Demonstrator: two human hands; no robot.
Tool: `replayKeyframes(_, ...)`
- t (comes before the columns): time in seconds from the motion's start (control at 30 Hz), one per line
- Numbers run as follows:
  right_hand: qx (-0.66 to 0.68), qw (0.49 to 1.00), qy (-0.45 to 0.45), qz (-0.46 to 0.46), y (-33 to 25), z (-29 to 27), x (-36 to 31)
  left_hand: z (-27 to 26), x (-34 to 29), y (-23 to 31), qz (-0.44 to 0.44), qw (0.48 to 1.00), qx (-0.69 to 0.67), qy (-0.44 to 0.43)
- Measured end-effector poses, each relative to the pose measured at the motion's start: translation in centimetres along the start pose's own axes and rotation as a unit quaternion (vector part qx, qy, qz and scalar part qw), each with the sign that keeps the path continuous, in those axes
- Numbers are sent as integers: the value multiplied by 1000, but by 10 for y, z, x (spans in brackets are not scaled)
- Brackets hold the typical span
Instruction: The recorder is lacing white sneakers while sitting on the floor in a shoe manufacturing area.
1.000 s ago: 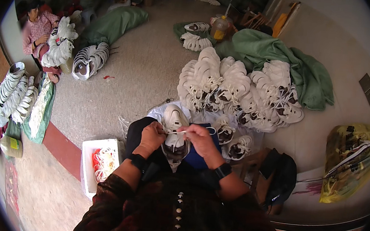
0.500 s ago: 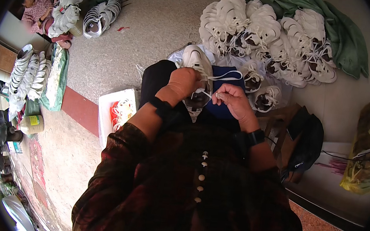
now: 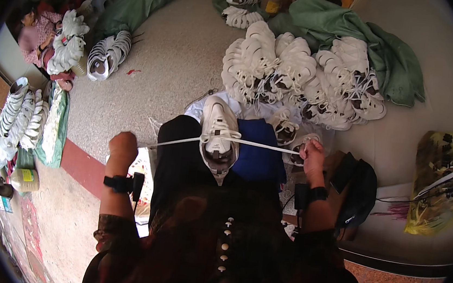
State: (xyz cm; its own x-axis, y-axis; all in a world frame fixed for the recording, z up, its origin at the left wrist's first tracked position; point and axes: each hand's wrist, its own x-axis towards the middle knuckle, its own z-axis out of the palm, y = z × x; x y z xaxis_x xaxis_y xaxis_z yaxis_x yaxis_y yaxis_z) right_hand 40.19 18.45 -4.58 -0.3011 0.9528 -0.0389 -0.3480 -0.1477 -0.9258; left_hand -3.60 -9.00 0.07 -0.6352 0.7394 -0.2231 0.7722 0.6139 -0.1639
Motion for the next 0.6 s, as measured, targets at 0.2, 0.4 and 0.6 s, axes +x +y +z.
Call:
replayKeyframes(0.2,-506,828,-169,-173,16,76,0,12,-13,20,95,970,-205,88)
replayKeyframes(0.4,-537,804,-210,-143,58,159,6,-14,21,122,253,872,-410,86)
replayKeyframes(0.6,-449,861,-139,-193,84,164,-1,3,23,151,189,884,-423,67)
